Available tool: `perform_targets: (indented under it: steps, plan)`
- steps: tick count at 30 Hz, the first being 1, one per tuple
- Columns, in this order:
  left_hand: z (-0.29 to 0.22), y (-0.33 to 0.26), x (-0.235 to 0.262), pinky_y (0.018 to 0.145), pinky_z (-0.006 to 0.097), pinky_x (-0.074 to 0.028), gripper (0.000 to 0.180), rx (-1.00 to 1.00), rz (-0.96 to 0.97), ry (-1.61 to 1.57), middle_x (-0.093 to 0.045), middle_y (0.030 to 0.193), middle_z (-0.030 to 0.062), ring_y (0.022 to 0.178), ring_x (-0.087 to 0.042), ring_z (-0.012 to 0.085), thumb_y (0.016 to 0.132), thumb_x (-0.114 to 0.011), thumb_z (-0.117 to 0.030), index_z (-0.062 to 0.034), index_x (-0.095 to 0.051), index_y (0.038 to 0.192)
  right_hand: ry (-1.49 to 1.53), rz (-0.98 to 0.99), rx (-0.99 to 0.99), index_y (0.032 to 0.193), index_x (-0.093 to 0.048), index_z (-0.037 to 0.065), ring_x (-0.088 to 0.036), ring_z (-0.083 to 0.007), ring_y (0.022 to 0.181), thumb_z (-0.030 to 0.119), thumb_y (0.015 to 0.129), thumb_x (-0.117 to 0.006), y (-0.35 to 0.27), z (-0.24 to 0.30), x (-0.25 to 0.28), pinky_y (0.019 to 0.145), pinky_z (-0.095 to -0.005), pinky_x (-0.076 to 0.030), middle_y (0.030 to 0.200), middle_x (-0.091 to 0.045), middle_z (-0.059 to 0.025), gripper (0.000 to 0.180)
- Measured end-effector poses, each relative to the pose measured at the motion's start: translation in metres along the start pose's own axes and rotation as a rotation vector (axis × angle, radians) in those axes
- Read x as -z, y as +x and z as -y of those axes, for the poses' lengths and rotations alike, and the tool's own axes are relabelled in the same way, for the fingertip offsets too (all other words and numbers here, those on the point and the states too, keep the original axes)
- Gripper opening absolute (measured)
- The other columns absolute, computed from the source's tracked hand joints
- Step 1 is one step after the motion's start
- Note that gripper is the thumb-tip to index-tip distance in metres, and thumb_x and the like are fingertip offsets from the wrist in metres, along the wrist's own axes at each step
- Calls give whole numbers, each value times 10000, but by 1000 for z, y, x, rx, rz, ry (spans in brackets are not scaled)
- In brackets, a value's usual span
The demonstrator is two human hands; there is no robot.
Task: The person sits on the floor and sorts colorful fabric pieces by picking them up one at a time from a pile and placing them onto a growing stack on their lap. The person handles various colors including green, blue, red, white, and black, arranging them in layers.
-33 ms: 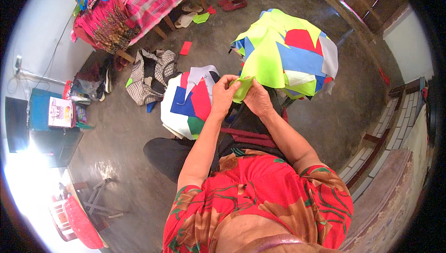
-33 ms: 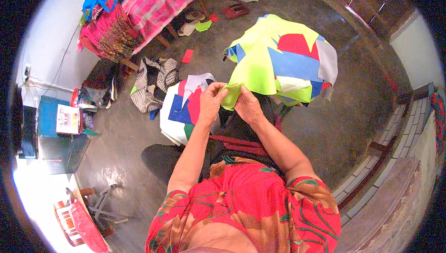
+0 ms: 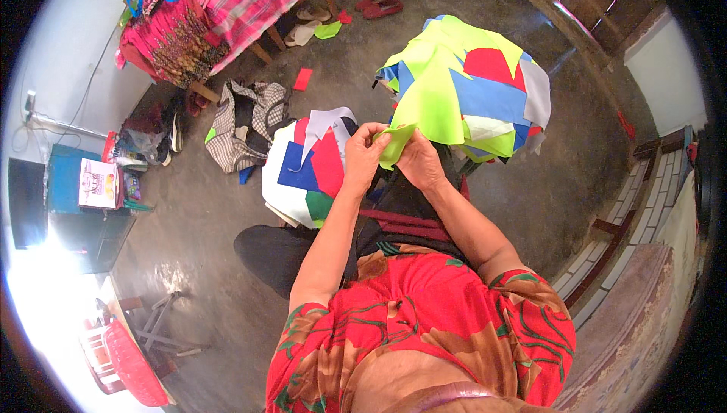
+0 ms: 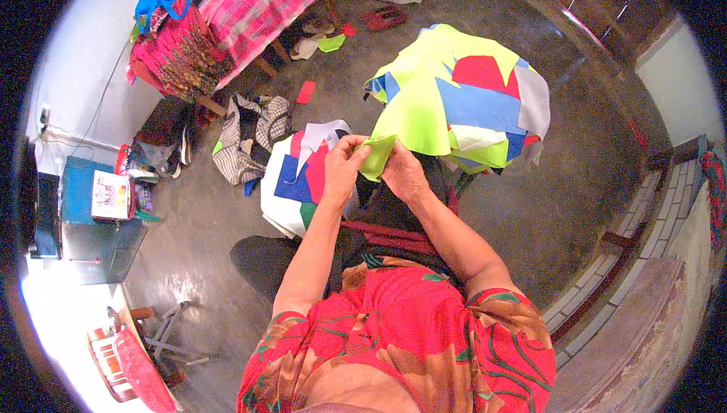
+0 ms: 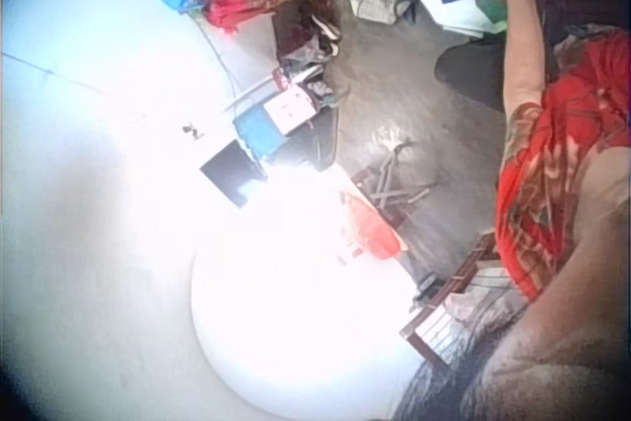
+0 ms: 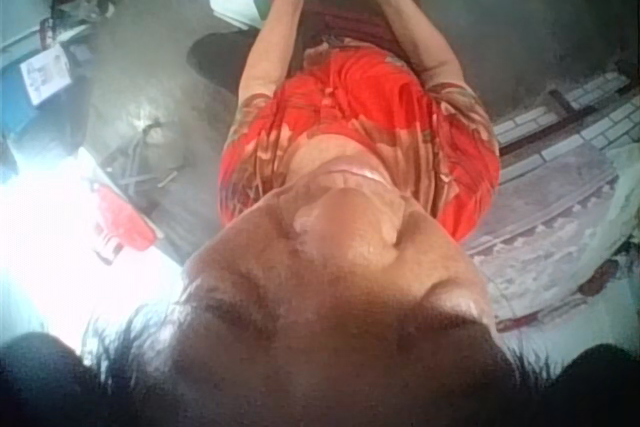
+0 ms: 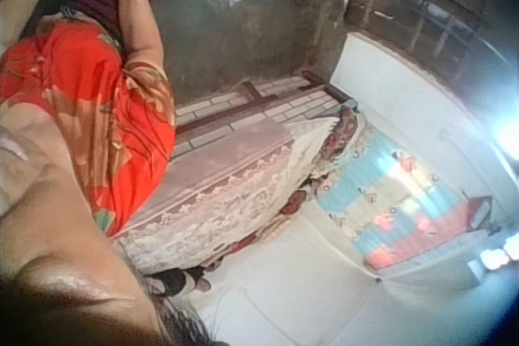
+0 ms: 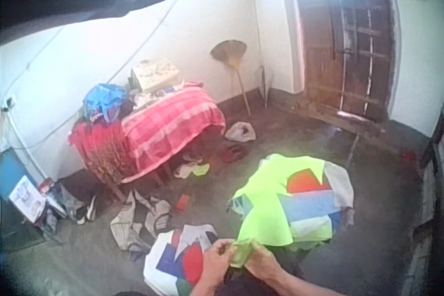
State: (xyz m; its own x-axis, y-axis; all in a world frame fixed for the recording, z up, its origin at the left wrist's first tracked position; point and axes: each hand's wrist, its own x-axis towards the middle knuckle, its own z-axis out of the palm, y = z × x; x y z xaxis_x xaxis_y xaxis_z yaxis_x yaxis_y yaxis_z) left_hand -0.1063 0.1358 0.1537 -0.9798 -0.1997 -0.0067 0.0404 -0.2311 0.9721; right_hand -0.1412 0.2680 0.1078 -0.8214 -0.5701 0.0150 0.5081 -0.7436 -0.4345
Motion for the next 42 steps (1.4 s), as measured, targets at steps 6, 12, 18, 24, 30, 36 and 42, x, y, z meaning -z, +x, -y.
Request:
perform_targets:
  steps: [6, 12, 18, 24, 30, 36, 42]
  plan:
    - [-26, -25, -2, 861, 296, -440, 89, -48, 54, -96, -586, 1110, 96, 969, -551, 154, 840, -576, -62, -36, -554, 921, 12, 29, -28, 1193, -486, 138, -526, -199, 1061, 540, 861, -514, 1, 2, -4, 920, -358, -398, 1151, -559, -60, 522]
    - [1, -44, 13, 935, 324, -385, 88, -41, 77, -144, -575, 1129, 109, 1036, -524, 176, 817, -558, -76, -44, -526, 892, -34, -40, 9, 1278, -393, 192, -493, -277, 1106, 492, 882, -510, 0, 0, -15, 911, -427, -416, 1232, -495, -140, 510]
    - [15, -57, 18, 897, 315, -431, 91, 169, 233, -111, -616, 1049, 111, 987, -582, 180, 814, -569, -99, -59, -538, 890, 12, -37, 15, 1259, -448, 231, -493, -274, 1108, 308, 868, -606, 2, 0, -1, 872, -413, -465, 1278, -453, -119, 428]
    - [39, -52, 35, 842, 281, -409, 344, 265, 111, -261, -596, 1034, 58, 937, -543, 143, 860, -569, -366, -63, -557, 1022, 29, -49, -13, 970, -553, 143, -600, -263, 956, -41, 748, -612, -2, 2, 2, 797, -413, -520, 1067, -603, -87, 294]
    - [31, -47, 46, 954, 381, -387, 646, 301, 197, -582, -506, 1254, 116, 1144, -483, 241, 870, -455, -568, -24, -494, 1217, -9, 232, -263, 890, -561, 116, -597, -237, 974, -50, 721, -635, -10, 2, -6, 845, -386, -492, 1027, -619, -93, 249]
    - [28, -43, 49, 958, 351, -394, 432, 263, -64, -708, -606, 1118, 85, 1065, -554, 194, 892, -537, -350, -4, -544, 1150, -187, 287, -397, 835, -568, 82, -600, -186, 853, -38, 696, -679, -15, -1, 3, 769, -314, -470, 905, -631, -48, 215]
    - [36, -42, 64, 925, 369, -443, 420, 163, -300, -722, -606, 1098, 79, 1014, -586, 226, 790, -664, -141, -19, -517, 1165, -203, 369, -443, 794, -583, 75, -599, -220, 907, -13, 698, -673, -17, 0, -1, 827, -348, -453, 956, -643, -86, 158]
